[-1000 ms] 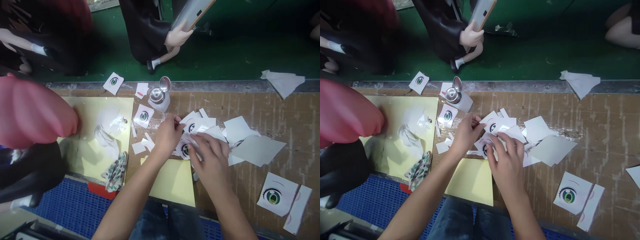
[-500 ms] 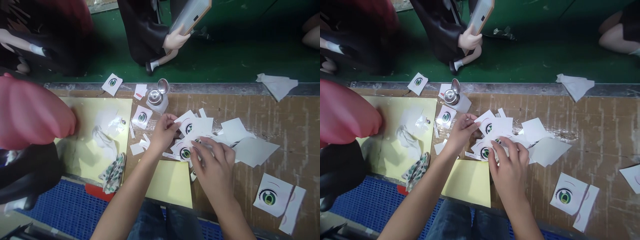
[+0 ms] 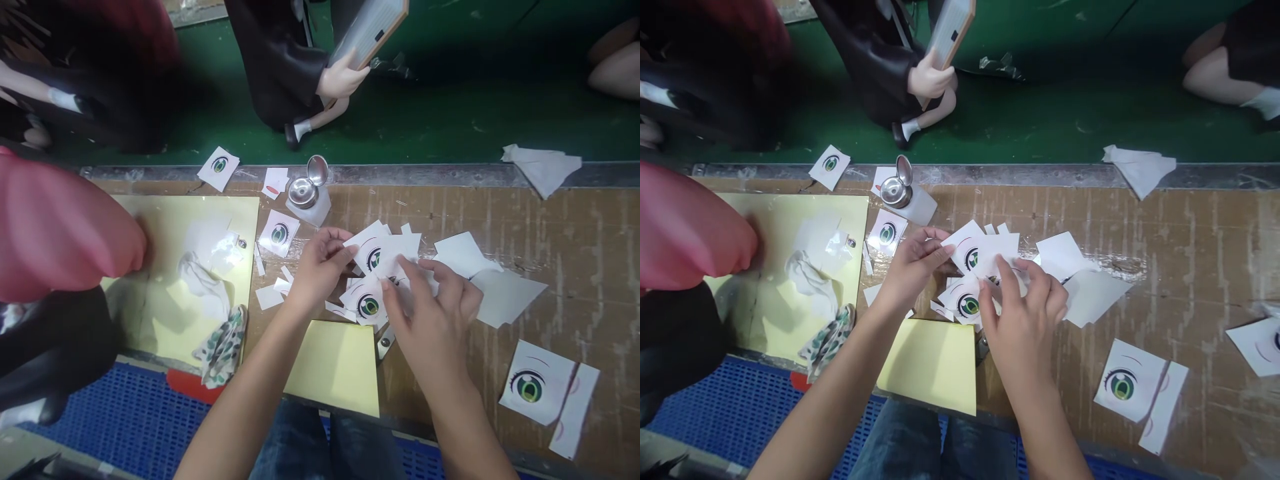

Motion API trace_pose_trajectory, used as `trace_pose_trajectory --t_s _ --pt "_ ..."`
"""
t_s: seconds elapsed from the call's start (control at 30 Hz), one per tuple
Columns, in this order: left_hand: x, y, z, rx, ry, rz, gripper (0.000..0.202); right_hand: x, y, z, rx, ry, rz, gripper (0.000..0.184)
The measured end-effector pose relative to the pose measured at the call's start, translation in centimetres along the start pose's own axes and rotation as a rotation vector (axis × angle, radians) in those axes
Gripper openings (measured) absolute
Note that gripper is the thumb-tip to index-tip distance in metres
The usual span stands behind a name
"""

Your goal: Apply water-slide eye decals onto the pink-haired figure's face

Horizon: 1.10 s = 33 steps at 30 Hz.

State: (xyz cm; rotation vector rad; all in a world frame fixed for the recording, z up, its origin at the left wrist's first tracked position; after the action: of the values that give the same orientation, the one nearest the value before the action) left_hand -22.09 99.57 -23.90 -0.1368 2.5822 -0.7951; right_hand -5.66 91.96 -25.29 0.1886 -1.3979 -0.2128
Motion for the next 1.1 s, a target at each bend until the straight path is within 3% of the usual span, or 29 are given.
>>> trace_pose_trajectory --t_s 0.13,0.27,0.47,0.6,0.67,0.73,0.83,0.9,1.03,1.1 --pt "0.1 0.1 0.2 -0.006 0.016 -0.009 0.010 0.0 0.7 -0.9 -0.050 0.025 -0.015 0.039" --pt "0.1 0.5 0.5 -0.029 0.050 -0.034 0.013 0.2 1.2 -1.2 -0.026 0.051 0.038 0.028" --pt "1.0 1.0 1.6 -0.100 0.148 -0.074 0.017 0.5 -0.4 -1.7 0.024 0.044 0.133 0.023" --pt "1.6 0.3 2.2 -0.159 0.308 -0.046 0.027 0.6 -1.1 -2.4 -0.016 0.086 0.129 0.023" --pt "1.2 -0.8 2.2 -0.211 0.404 -0.004 0.026 0.6 -1.2 -2.6 -0.058 0.146 0.112 0.024" --pt "0.3 -2.4 2.1 -0.316 0.499 0.063 0.017 0.7 -1.1 -2.6 -0.118 0.233 0.093 0.037" --pt "-1.4 -5.1 1.8 -0.519 0.627 0.260 0.007 0.9 -1.1 -2.6 -0.174 0.397 0.063 0.071" --pt "-2.2 -6.6 1.9 -0.627 0.701 0.392 0.010 1.2 -1.1 -2.8 -0.165 0.503 0.053 0.080" --pt "-2.3 -7.7 2.1 -0.741 0.785 0.512 0.014 2.0 -1.0 -3.9 -0.112 0.561 0.065 0.072" --pt "-1.8 -7.4 2.0 -0.744 0.757 0.578 0.023 2.2 -0.9 -4.7 -0.085 0.530 0.063 0.053"
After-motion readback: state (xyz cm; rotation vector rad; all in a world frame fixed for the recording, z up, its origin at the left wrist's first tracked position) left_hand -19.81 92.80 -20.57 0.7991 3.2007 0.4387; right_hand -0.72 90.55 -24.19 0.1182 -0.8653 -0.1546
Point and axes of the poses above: each hand's wrist, its own y-axis towards the middle knuckle, its own x-axis out of the back of the hand, z = x × y, the point moved 1 cm from there along y, towards the middle knuckle, and after that the axes turned 15 degrees about -y, right-handed, at the moved point
